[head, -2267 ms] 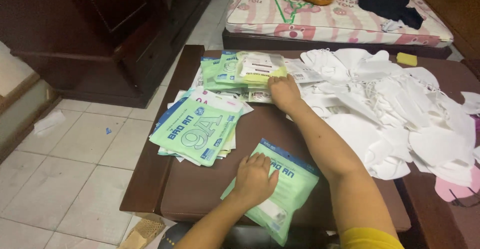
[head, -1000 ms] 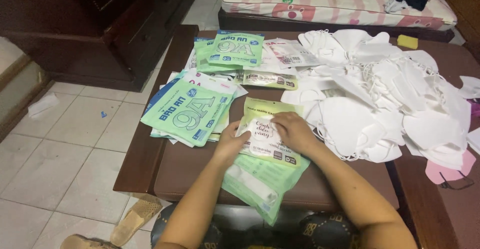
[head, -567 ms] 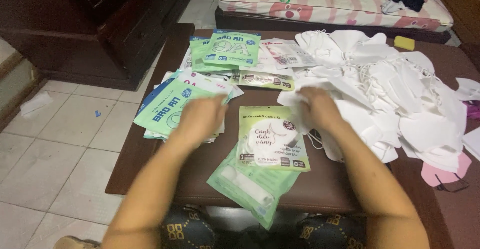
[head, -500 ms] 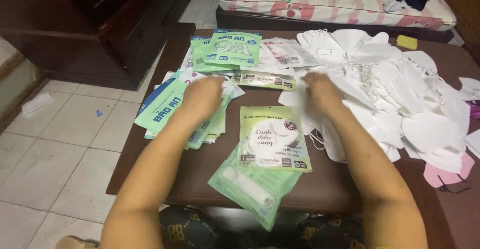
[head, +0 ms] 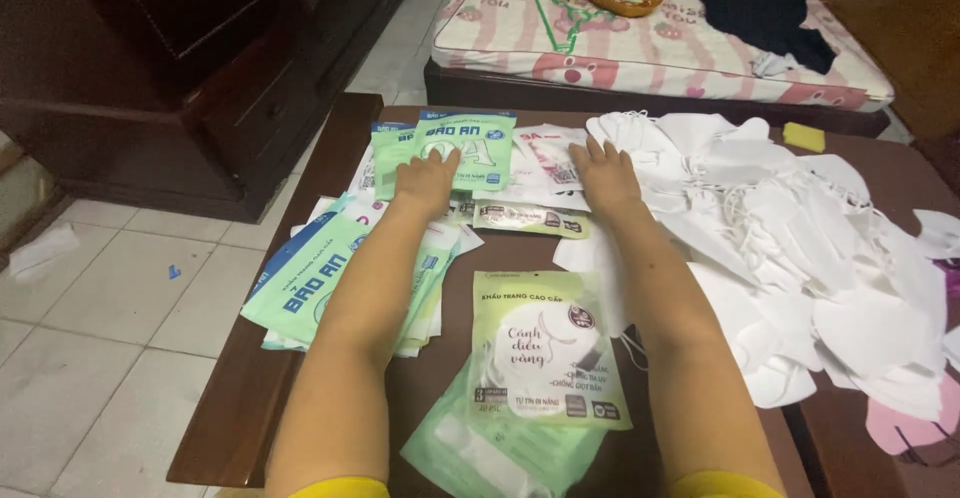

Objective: Manually folding face masks and inserting them into individual plastic packaging bags.

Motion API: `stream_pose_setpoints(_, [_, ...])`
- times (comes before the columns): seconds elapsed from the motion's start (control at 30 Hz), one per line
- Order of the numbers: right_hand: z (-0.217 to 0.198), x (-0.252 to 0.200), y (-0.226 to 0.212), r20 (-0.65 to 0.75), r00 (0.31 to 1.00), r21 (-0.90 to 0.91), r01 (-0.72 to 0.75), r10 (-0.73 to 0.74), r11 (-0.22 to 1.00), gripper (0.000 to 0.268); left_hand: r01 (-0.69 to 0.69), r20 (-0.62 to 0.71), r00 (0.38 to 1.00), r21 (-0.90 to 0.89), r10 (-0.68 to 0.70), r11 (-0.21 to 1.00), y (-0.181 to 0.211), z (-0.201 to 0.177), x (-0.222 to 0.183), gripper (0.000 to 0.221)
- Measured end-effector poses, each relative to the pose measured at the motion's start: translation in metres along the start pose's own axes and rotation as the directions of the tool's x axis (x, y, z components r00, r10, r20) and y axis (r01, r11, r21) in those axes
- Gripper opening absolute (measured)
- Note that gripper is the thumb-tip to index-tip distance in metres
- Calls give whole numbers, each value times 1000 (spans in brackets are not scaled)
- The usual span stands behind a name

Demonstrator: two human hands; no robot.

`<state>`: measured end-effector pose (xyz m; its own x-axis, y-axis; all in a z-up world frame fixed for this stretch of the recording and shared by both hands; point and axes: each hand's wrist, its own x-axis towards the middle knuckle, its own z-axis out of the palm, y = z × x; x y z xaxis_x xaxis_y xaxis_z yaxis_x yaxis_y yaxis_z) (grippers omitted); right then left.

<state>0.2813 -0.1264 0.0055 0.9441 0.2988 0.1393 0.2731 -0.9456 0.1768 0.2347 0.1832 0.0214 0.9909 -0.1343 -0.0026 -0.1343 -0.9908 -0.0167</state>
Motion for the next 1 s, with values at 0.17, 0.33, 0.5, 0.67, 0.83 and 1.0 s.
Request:
stream_pose_setpoints(0.17, [-15,-10,6,6,1000,139,15,-16,990,62,-78,-3,997,-41,78,996,-22,8,-8,60])
stream_pose_setpoints(0.33, [-35,-12,-18,-229,971,28,83,-75,996,31,-128,9,992,7,128,992,-30,-1,-44,43])
stream_pose_setpoints(0.5, [-79,-54,-87,20,989,98,146,-149,984,68,-150,25,988,0,150,989,-21,-13,-82,47])
stream_pose_setpoints(0.67, [-54,-41,-82,83,985,30,151,-153,988,81,-127,9,992,5,127,992,-16,-17,-82,48])
stream_pose_setpoints(0.83, [-25,-53,-78,95,977,-130,204,-193,970,66,-127,-1,992,11,127,992,-3,-20,-84,46])
stream_pose_setpoints(1.0, [-18,-105,-65,85,948,-175,317,-306,932,82,-186,110,977,-6,185,983,17,-47,-108,54])
